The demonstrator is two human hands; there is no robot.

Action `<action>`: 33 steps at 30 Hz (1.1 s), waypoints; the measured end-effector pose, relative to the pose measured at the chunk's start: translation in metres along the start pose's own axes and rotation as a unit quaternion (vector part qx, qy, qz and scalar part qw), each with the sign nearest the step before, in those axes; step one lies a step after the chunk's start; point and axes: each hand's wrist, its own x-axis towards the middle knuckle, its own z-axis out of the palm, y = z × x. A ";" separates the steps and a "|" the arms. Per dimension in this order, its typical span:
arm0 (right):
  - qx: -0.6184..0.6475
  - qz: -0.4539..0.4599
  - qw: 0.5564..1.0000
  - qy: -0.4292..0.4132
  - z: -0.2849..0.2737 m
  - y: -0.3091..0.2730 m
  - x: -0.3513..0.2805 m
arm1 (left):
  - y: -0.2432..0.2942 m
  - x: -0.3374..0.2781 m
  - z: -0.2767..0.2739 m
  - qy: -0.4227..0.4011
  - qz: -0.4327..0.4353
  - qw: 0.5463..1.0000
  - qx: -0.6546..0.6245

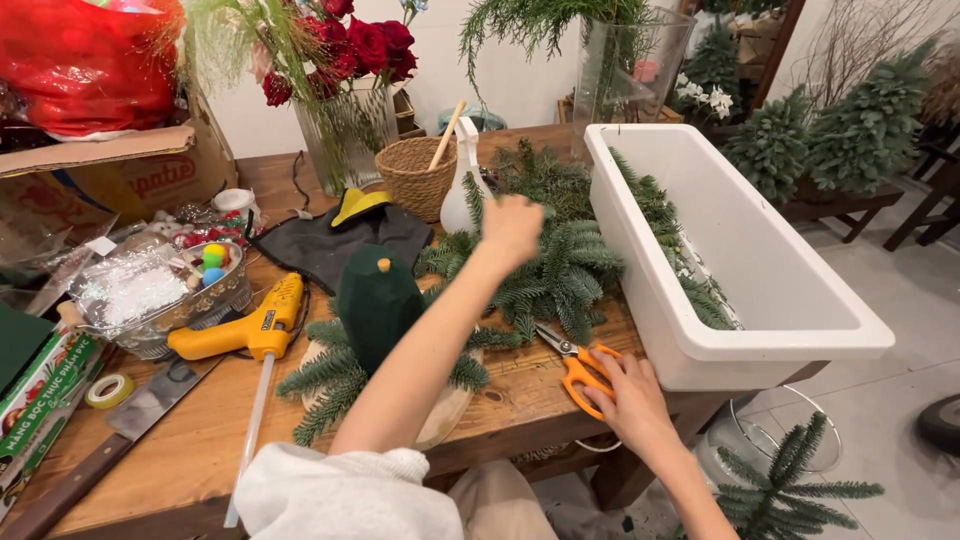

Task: The person cuts artificial pine branches using orange shears and inserts them into a green foam cone base. They repeatedly trim the branches and arrange them around the cone to form a small Christmas tree.

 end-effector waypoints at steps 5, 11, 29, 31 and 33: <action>0.002 -0.004 1.000 0.003 0.002 0.001 0.001 | 0.018 0.031 0.059 -0.054 0.062 0.994 -0.071; 0.006 -0.002 1.000 0.003 0.001 0.000 0.002 | 0.006 0.052 0.090 -0.054 -0.021 0.998 -0.010; 0.132 0.051 0.990 -0.004 -0.046 -0.028 0.001 | -0.050 0.044 0.066 0.196 -0.107 0.761 -0.609; 0.180 0.074 0.981 -0.007 -0.062 -0.038 0.001 | -0.050 0.051 0.073 0.196 -0.099 0.715 -0.664; 0.350 0.096 0.931 0.029 -0.076 -0.048 0.001 | -0.051 0.063 0.084 0.205 -0.106 0.678 -0.698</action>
